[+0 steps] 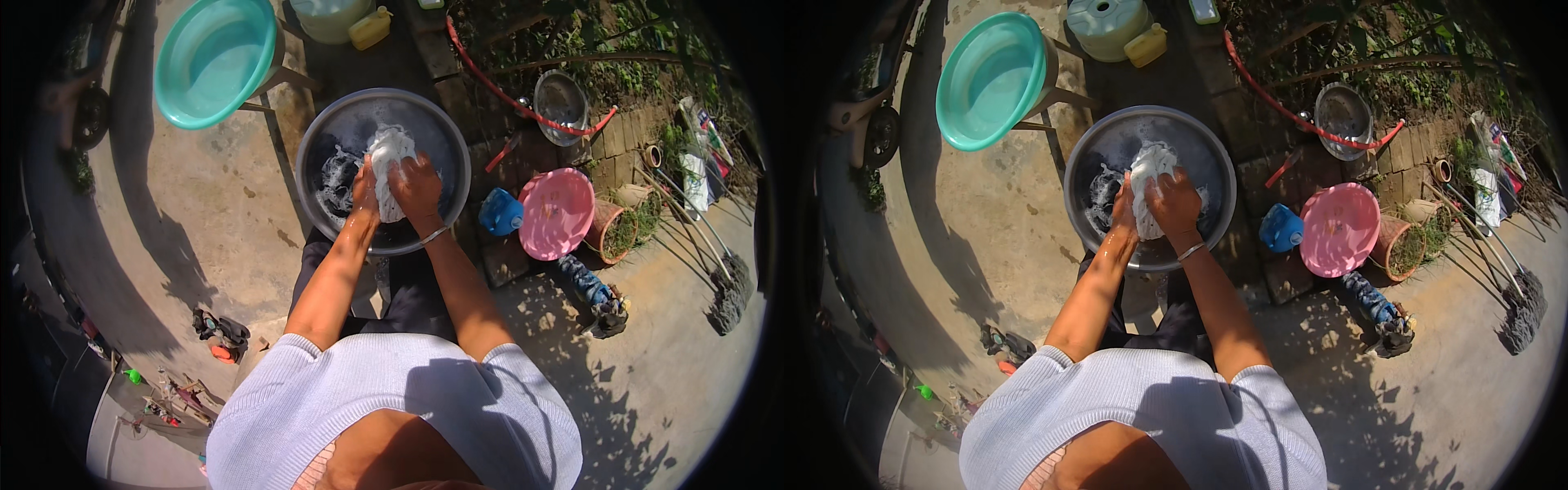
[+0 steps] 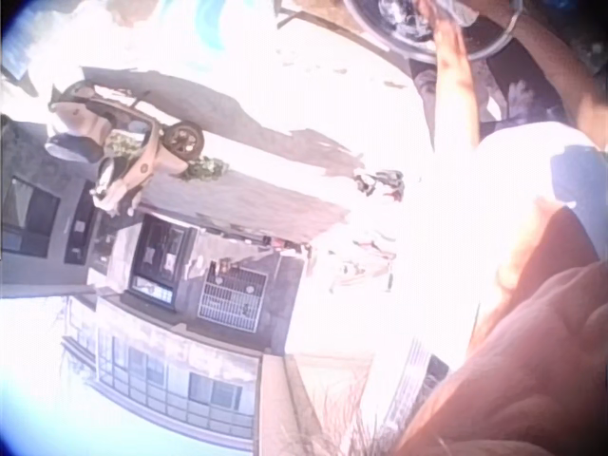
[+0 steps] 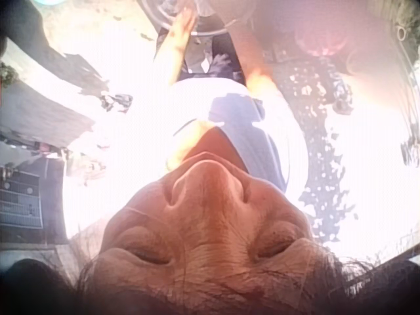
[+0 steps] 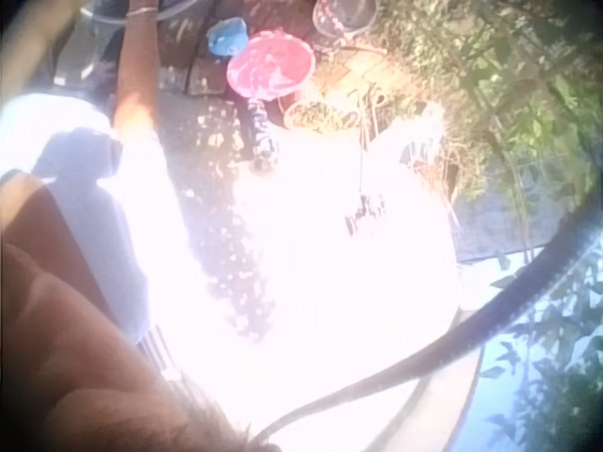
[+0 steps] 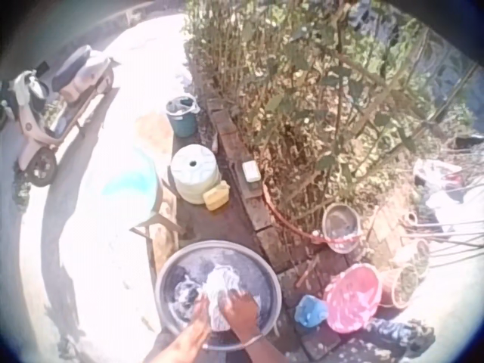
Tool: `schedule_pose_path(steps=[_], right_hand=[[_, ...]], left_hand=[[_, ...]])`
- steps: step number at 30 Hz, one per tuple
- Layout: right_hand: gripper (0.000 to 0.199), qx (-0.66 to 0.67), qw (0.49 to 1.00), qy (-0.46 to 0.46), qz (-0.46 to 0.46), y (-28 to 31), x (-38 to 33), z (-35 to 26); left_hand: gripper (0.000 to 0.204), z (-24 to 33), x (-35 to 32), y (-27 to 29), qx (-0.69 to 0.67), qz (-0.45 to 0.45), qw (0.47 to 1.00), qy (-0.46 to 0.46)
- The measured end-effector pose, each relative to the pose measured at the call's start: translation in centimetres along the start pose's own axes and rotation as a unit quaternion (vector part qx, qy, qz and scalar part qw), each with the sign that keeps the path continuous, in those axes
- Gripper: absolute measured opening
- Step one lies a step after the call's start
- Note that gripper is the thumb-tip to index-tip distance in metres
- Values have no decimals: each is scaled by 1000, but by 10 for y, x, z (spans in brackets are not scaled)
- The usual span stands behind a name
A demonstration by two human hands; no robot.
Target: The person hand-washes clothes outdoors using multiple basins. They pour liquid detergent into a metal basin, scrub a white cloth and a dark garment, then rinse the white cloth in a green basin and the dark garment in a pink basin. The person wrings out the white cloth and walks away with it.
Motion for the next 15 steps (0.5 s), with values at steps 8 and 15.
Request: schedule_pose_path(steps=[8,15], right_hand=[[22,-260,945,0,-197,22,-7,21],[58,-268,940,103,-184,-59,14,36]], left_hand=[[22,65,16,-6,450,73,803,-384],[43,32,-20,6,560,84,652,-505]])
Point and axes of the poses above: each hand's wrist, its own x-axis towards the middle knuckle, its own y-axis out of the back of the hand, z = x × y, the point moved 4 cm from there along x, towards the middle knuckle, and after that the axes turned 2 degrees about y, right-handed, at the moved point
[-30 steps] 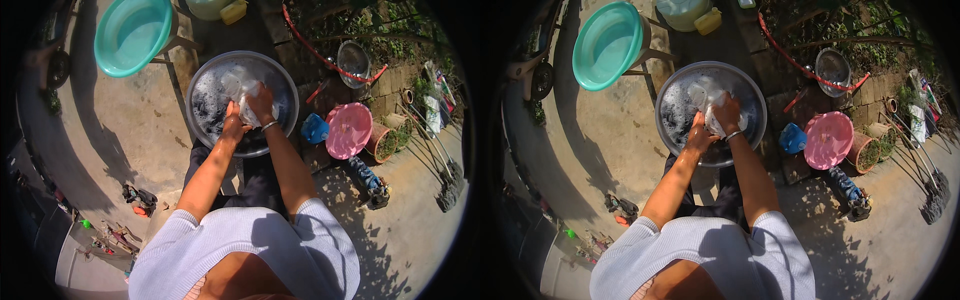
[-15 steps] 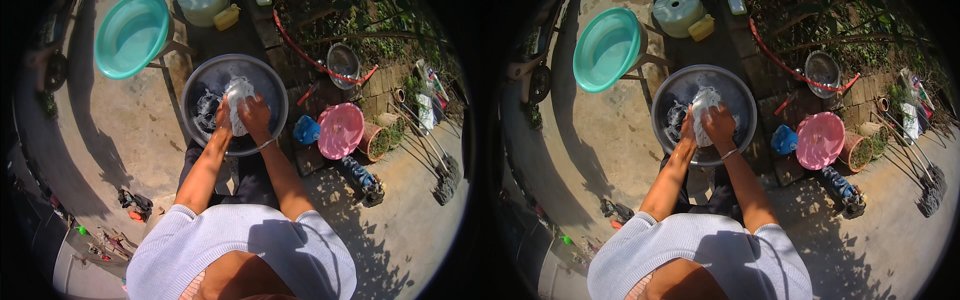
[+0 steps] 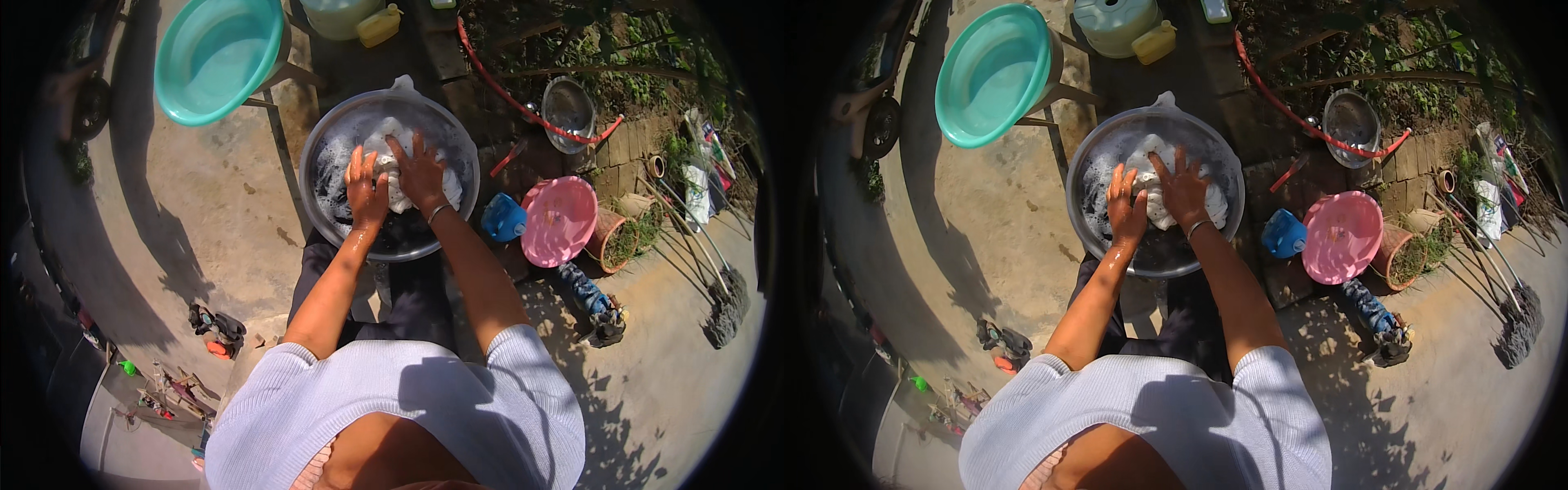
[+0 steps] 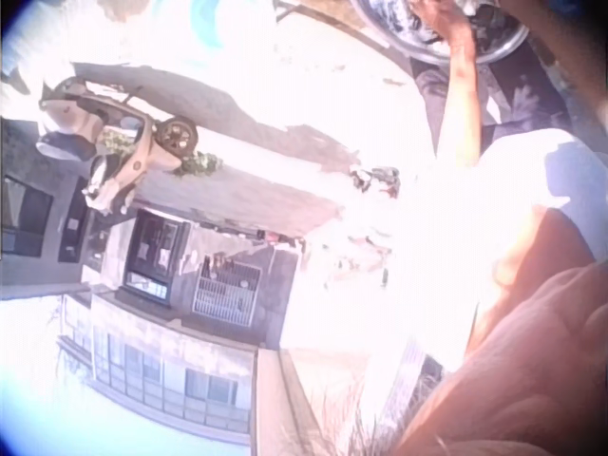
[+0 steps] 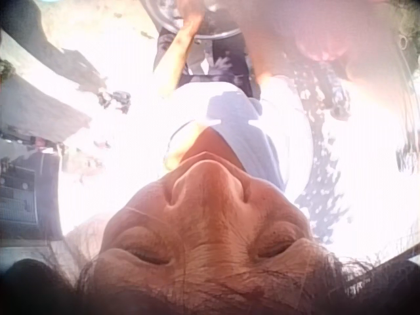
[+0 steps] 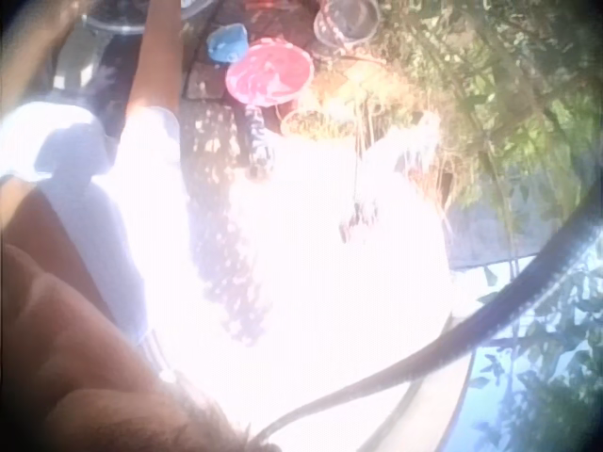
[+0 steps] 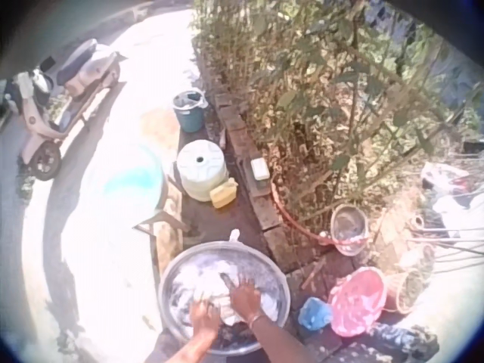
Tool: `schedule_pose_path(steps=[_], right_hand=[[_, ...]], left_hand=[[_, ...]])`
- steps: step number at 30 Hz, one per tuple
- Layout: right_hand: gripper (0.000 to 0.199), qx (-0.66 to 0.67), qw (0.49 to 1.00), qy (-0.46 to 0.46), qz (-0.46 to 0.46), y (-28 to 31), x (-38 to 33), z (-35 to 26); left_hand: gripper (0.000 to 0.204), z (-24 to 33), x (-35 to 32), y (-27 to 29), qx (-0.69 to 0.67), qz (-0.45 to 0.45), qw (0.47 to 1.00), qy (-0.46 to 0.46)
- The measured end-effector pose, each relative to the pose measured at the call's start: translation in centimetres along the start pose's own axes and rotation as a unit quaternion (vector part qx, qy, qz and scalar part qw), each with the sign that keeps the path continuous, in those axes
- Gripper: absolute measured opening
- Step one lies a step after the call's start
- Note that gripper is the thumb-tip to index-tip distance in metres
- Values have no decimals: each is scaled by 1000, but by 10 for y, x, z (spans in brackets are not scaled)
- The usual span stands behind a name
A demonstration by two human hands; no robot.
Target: The person hand-washes clothes outdoors using multiple basins. They pour liquid detergent into a metal basin, scrub a white cloth and a dark garment, then rinse the white cloth in a green basin and the dark garment in a pink basin. The person wrings out the white cloth and walks away with it.
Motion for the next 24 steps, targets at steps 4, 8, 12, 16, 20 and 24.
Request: schedule_pose_path(steps=[4,8,12,16,20,24], right_hand=[[43,62,997,42,-5,-64,16,17],[35,167,954,-153,-198,-66,33,22],[38,347,927,-144,5,-6,-6,6],[41,420,898,-26,129,62,-63,-41],[26,413,905,-11,99,82,-71,-51],[19,319,934,-84,137,70,-50,-22]], left_hand=[[36,-5,-53,-14,-302,-141,872,359],[43,3,-60,-36,-451,-128,665,581],[49,4,-30,-56,-650,-149,508,545],[48,-29,-36,-75,-771,-160,415,457],[43,-12,-35,-59,-731,-143,495,447],[39,-3,-29,-50,-484,-116,792,354]])
Point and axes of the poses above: each hand's wrist, its own x-axis towards the middle knuckle, its own y-axis out of the back of the hand, z = x × y, the point moved 4 cm from there along x, towards the middle knuckle, and after that the axes turned 2 degrees about y, right-handed, at the moved point
